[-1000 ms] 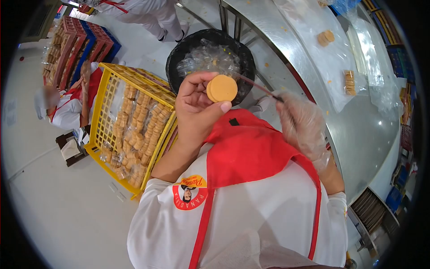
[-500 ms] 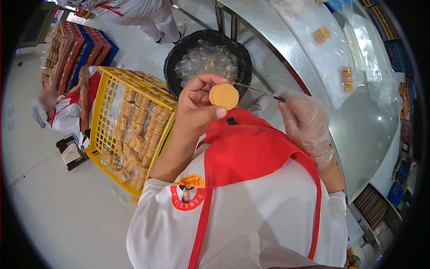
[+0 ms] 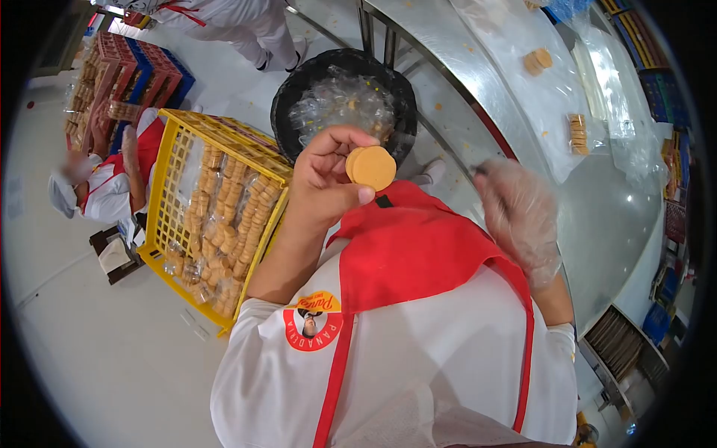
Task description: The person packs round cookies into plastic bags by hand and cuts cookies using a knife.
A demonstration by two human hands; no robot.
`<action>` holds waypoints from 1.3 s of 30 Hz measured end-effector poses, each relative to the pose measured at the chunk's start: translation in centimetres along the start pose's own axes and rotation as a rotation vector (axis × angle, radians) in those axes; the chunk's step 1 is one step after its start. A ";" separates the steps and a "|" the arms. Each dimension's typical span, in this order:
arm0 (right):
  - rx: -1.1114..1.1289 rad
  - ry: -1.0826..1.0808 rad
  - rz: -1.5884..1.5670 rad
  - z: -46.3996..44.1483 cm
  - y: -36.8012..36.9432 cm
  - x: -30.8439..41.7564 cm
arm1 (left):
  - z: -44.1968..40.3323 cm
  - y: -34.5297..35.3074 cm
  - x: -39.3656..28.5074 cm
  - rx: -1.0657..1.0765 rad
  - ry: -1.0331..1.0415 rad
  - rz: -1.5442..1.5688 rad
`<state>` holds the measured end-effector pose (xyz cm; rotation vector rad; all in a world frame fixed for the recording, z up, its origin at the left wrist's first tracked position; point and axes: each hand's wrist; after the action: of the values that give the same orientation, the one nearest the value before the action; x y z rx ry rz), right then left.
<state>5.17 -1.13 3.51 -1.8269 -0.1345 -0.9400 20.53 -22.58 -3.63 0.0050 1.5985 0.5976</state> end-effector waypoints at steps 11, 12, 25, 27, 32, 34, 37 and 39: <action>0.115 -0.095 -0.049 0.0 0.2 0.3 | 0.1 0.8 -0.6 -0.030 -0.030 -0.068; 0.151 -0.151 -0.100 0.3 0.2 0.4 | 0.2 0.8 -0.5 -0.029 -0.027 -0.069; 0.050 -0.021 -0.050 0.3 0.4 0.1 | -0.1 1.8 -0.5 -0.091 -0.107 -0.127; 0.106 -0.141 -0.110 0.6 0.7 0.4 | 0.0 1.8 -0.5 -0.078 -0.121 -0.125; 0.122 -0.015 -0.011 0.0 0.8 0.7 | 0.0 2.1 -0.3 -0.082 -0.109 -0.109; 0.134 -0.053 -0.018 0.1 0.9 0.8 | 0.2 2.0 -0.5 -0.033 -0.094 -0.133; 0.163 -0.077 -0.034 0.0 0.9 1.2 | 0.2 1.7 -0.3 0.001 -0.077 -0.119; 0.094 -0.064 -0.038 -0.1 1.3 0.8 | 0.4 1.6 -0.4 -0.004 -0.077 -0.106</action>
<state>6.30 -2.04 3.09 -1.7738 -0.2492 -0.8875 20.37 -21.15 -2.68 -0.0591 1.5130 0.5120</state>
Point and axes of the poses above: each hand's wrist, its own z-axis away from the middle knuckle, its own y-axis out of the palm, x = y × z, and after that the axes turned 14 degrees about -z, right-handed
